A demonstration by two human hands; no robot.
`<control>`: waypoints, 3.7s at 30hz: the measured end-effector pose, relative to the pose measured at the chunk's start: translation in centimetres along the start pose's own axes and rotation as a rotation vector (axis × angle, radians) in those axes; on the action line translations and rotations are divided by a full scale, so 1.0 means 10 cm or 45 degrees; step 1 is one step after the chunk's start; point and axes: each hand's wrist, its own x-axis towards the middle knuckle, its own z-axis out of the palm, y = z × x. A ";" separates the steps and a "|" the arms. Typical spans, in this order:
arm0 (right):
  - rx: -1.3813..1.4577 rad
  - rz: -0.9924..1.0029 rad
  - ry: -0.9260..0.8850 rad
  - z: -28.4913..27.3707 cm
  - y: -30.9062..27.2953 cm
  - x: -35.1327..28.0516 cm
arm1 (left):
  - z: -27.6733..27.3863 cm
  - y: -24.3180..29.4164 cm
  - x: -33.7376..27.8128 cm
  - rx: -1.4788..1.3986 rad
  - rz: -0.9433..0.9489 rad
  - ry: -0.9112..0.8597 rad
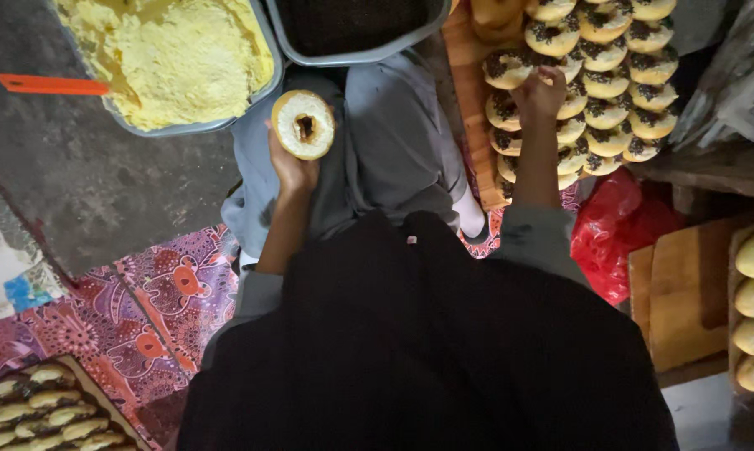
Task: The person sits on the floor and repeatedly fills doughnuts with a yellow cream using a piping bag, then places them into a tray of dark seeds. The person handles the doughnuts one at a time, filling them and arranging them in a pile.
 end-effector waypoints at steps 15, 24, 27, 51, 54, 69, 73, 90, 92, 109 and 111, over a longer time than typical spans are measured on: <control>-0.243 0.463 -1.270 1.55 -0.61 -1.54 | 0.09 -0.24 0.11 0.464 -0.334 -0.315; -0.583 0.149 -1.124 2.65 -0.05 -0.59 | 0.17 0.04 0.26 0.097 -0.803 -0.229; -0.753 -0.349 -0.811 2.87 0.24 0.21 | 0.28 0.12 0.21 -0.036 -0.826 -0.351; 0.476 0.374 -0.640 0.93 -0.44 -0.52 | 0.30 -0.21 0.43 0.175 -0.668 -0.318; 0.508 0.282 -0.466 0.25 -0.66 -0.73 | 0.42 -0.56 0.66 0.242 -0.616 -0.323; 0.655 0.156 0.109 -1.12 -0.90 -1.16 | 0.98 -3.37 2.57 1.284 -0.520 0.174; 0.676 0.118 0.040 -1.01 -0.98 -1.13 | 1.07 -3.60 2.71 1.471 -0.397 0.295; -0.337 0.128 0.053 0.29 -0.77 -0.23 | 1.24 -1.75 0.63 0.001 -0.837 -0.123; -0.117 0.231 0.037 0.52 -0.61 -0.01 | 1.11 -1.47 0.42 -0.006 -0.857 -0.175; -1.612 -1.002 -0.170 0.46 -0.27 0.36 | 0.82 -1.51 0.59 -0.087 -0.907 -0.340; -1.219 -0.837 -0.283 0.81 -0.23 0.43 | 0.84 -1.47 0.58 -0.072 -0.902 -0.347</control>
